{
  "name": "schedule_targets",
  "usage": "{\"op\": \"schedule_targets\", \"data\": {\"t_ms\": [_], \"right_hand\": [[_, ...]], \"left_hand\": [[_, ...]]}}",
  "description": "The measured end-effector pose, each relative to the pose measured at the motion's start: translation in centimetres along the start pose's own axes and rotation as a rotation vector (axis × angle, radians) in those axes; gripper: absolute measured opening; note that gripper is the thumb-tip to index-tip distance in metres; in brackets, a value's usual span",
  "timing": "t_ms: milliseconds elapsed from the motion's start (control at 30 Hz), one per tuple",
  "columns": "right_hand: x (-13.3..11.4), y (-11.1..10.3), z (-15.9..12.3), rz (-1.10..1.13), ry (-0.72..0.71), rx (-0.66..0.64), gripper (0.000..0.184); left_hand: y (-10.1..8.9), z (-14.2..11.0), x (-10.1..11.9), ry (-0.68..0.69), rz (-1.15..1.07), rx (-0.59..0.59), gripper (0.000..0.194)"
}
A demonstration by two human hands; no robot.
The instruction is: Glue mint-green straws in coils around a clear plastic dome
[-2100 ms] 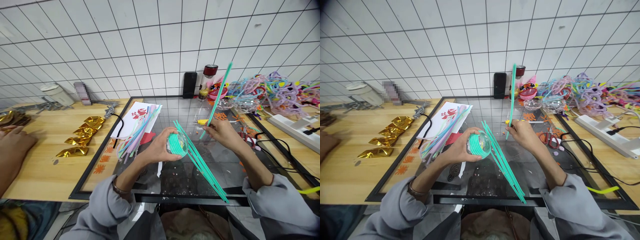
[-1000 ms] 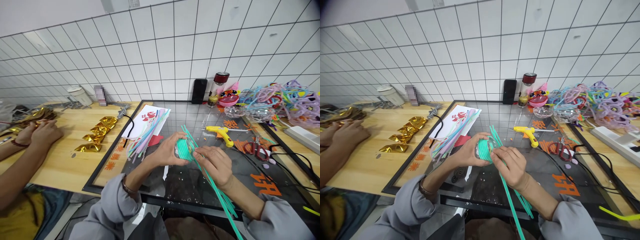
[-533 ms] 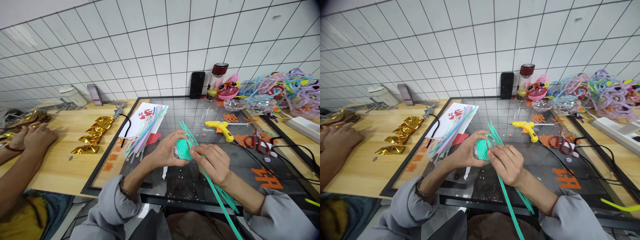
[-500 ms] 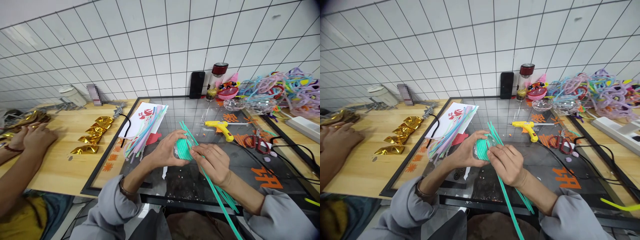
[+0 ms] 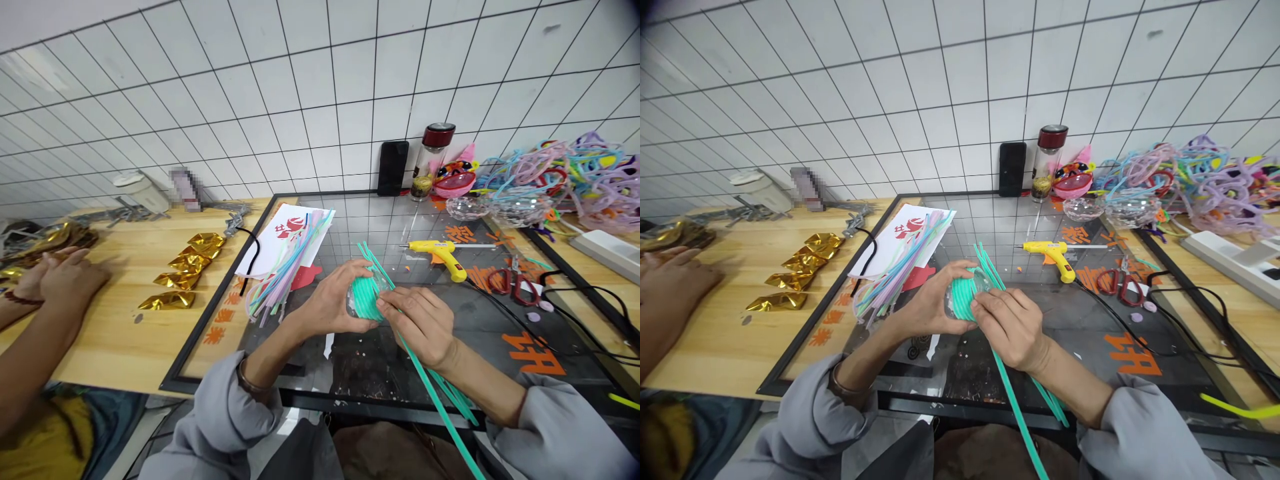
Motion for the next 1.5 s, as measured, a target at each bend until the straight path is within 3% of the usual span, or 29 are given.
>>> {"op": "schedule_targets", "data": {"t_ms": [1500], "right_hand": [[-0.09,0.23,0.50,0.048,0.040,0.023,0.014]], "left_hand": [[0.04,-0.13,0.01,-0.006,-0.011,-0.013,0.073]]}}
Point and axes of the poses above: each hand's wrist, its own z-axis towards the middle knuckle, its own y-axis out of the palm, x = y × z, the point moved 5 cm from there along z, towards the middle knuckle, and after that the axes turned 11 degrees about z, right-handed, at the moved point
